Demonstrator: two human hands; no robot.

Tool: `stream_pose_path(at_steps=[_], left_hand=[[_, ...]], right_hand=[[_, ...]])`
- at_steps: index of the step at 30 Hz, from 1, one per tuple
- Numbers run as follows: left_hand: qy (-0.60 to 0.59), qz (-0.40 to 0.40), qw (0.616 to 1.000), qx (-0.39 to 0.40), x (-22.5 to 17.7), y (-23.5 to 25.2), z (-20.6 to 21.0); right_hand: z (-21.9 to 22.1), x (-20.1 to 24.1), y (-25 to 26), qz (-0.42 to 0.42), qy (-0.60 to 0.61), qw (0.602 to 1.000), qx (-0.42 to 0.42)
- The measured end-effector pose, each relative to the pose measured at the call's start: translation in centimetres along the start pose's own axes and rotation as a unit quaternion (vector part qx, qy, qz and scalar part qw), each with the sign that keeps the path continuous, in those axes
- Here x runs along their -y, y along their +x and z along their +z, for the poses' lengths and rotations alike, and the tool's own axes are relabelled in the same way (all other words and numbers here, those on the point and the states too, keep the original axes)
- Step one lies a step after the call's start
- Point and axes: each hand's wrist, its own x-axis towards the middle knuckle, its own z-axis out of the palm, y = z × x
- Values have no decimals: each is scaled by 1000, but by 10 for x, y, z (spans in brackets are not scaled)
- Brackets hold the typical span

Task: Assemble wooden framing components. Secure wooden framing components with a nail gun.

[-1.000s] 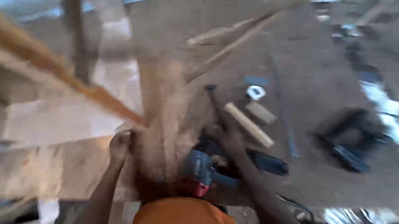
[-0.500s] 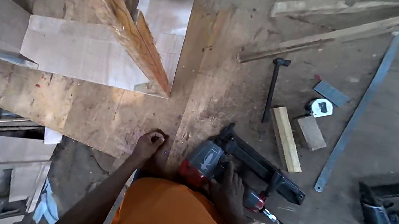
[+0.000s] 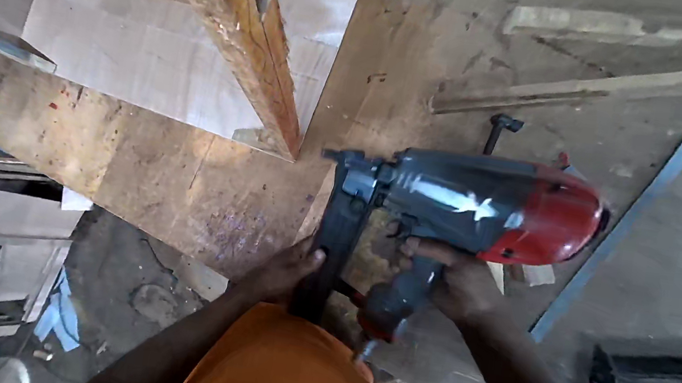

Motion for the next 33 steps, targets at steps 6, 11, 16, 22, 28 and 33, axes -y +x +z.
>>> stream_pose_path(at_steps=[6, 11, 16, 22, 28, 33], left_hand=[[16, -52, 995, -85, -27, 5, 0], [26, -106, 985, -136, -15, 6, -15], [-13, -98, 987, -127, 3, -2, -24], [30, -118, 983, -139, -2, -6, -33], [64, -91, 985, -130, 2, -11, -22], [50, -72, 987, -132, -4, -18, -25]], right_hand=[[-21, -18, 73, 140, 193, 970, 37], [-17, -51, 102, 199, 222, 954, 22], [-8, -62, 107, 221, 216, 951, 21], [0, -70, 111, 240, 224, 945, -12], [-11, -69, 93, 207, 230, 951, 26], [-1, -64, 86, 201, 254, 946, 16]])
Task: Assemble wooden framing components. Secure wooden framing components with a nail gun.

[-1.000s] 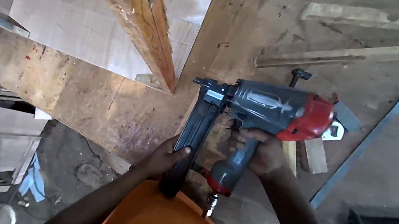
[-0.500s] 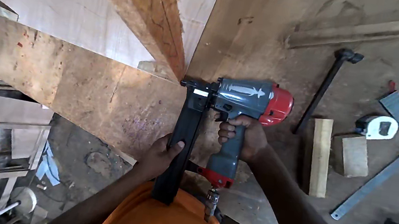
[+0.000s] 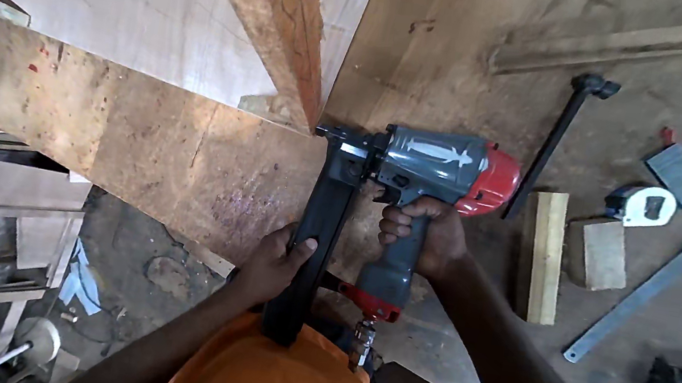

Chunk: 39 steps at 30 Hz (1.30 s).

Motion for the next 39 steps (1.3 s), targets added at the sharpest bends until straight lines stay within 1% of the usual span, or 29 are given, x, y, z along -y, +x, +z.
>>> stream_pose_path(at_steps=[4, 6, 9, 12, 17, 19, 21, 24, 26, 28, 30, 31, 32, 33, 35, 37, 38, 39], left_hand=[[-2, -9, 1000, -9, -1, -5, -13], [17, -9, 1000, -9, -1, -7, -11], [6, 20, 1000, 5, 3, -13, -3], [-15, 55, 998, 6, 0, -16, -7], [-3, 47, 999, -4, -5, -17, -22], [-2, 49, 999, -1, -2, -21, -13], [-5, 47, 999, 14, 2, -23, -1], [6, 47, 998, 39, 6, -21, 8], [58, 43, 995, 74, 5, -17, 9], [100, 53, 987, 110, 6, -11, 4], [112, 74, 983, 126, 2, -7, -9], [117, 78, 983, 116, -2, -7, -18], [118, 86, 985, 89, -8, -8, -27], [120, 101, 987, 44, -15, -7, -37], [147, 135, 978, -64, -34, 4, -62], [219, 187, 942, -170, -52, 33, -90], [264, 219, 918, -200, -61, 53, -102], [305, 248, 897, -203, -69, 73, -113]], right_hand=[[10, -5, 10, 13, 7, 1000, -7], [7, -7, 6, 9, -4, 1000, -3], [4, -8, -10, -16, -45, 999, 26], [10, -9, -18, -48, -35, 998, 38], [33, -5, -13, -35, -40, 999, 5], [30, -3, -18, -35, -66, 997, -8], [20, -1, -29, -39, -82, 996, -2], [11, -4, -48, -61, -67, 996, -9], [11, -5, -64, -97, -86, 991, -43], [16, -2, -80, -148, -125, 977, -91], [24, -1, -95, -201, -199, 948, -147], [29, -2, -102, -232, -254, 922, -177], [34, -4, -107, -259, -318, 889, -205], [38, -7, -111, -280, -382, 851, -226], [37, -18, -114, -300, -499, 771, -258], [42, -35, -112, -251, -600, 692, -315], [46, -46, -106, -216, -627, 660, -353], [45, -58, -99, -171, -636, 644, -388]])
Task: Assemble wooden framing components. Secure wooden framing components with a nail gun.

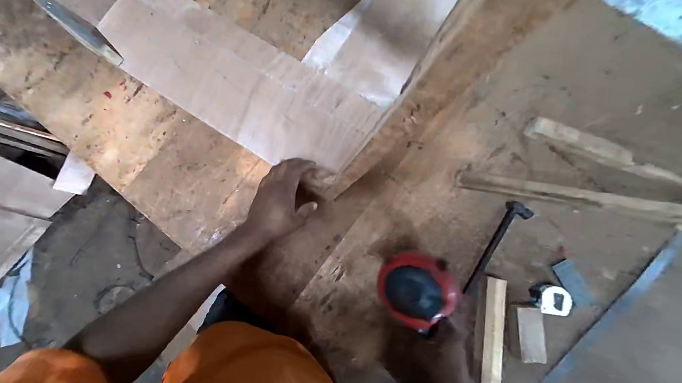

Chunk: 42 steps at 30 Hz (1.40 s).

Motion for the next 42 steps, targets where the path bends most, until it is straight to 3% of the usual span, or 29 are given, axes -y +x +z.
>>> stream_pose_path(at_steps=[5, 8, 11, 18, 27, 29, 32, 36, 38, 40, 42], left_hand=[[66, 120, 962, 235, 15, 88, -3], [25, 143, 941, 307, 31, 115, 3], [44, 139, 930, 336, 37, 119, 6], [35, 141, 927, 346, 20, 114, -14], [-196, 209, 930, 231, 2, 71, -66], [-174, 196, 947, 186, -9, 51, -78], [-145, 176, 967, 111, -16, 16, -101], [-70, 209, 975, -20, -12, -16, -167], [-15, 237, 964, -116, -23, -36, -220], [53, 260, 938, -222, -42, -58, -281], [86, 237, 913, -320, -64, -84, -341]], right_hand=[[66, -16, -19, 40, -60, 997, -16], [90, -21, -19, 67, -91, 994, -9], [106, -28, -18, 106, -135, 985, -5], [121, -44, -14, 98, -175, 980, -6], [109, -53, -8, 88, -156, 980, 86], [83, -54, -6, 41, -94, 983, 149], [22, -54, 21, -4, -106, 970, 219], [-44, -41, 55, -16, -90, 994, 59], [-62, -15, 58, -10, -45, 998, 44], [-53, 1, 67, -80, 25, 996, 16], [-28, 22, 84, -216, 121, 969, 3]])
